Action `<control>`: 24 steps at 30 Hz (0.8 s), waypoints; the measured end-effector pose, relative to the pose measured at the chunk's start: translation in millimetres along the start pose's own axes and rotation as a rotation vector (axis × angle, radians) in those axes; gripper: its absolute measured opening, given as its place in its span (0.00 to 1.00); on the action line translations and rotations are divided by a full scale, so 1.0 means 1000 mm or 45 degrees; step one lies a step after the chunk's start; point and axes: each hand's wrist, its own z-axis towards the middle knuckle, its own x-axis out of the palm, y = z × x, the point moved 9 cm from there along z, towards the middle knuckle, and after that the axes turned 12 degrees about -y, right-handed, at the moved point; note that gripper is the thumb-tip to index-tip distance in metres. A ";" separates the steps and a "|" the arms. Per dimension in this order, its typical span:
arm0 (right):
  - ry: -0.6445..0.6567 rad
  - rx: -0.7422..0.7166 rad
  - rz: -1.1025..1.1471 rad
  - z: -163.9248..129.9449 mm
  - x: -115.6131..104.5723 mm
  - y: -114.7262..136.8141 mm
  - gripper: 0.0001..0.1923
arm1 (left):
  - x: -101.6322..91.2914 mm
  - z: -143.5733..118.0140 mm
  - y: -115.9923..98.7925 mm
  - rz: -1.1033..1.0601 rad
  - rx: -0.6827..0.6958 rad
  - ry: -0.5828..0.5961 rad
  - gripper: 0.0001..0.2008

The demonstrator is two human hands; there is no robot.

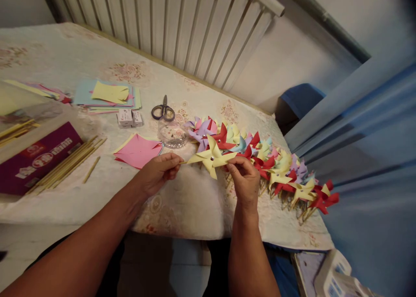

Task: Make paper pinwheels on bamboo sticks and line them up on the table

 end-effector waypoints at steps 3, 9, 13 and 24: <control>-0.063 0.045 0.061 0.001 -0.003 0.000 0.09 | 0.001 -0.001 0.005 0.018 -0.068 0.014 0.10; -0.331 0.005 0.173 0.002 -0.016 0.011 0.10 | 0.001 -0.001 0.012 -0.163 -0.163 -0.014 0.07; -0.324 0.050 0.169 -0.001 -0.010 0.009 0.07 | 0.003 0.001 0.016 -0.234 -0.194 -0.027 0.08; -0.027 0.323 0.140 -0.025 0.040 -0.010 0.06 | 0.008 0.002 0.018 -0.207 -0.106 -0.039 0.14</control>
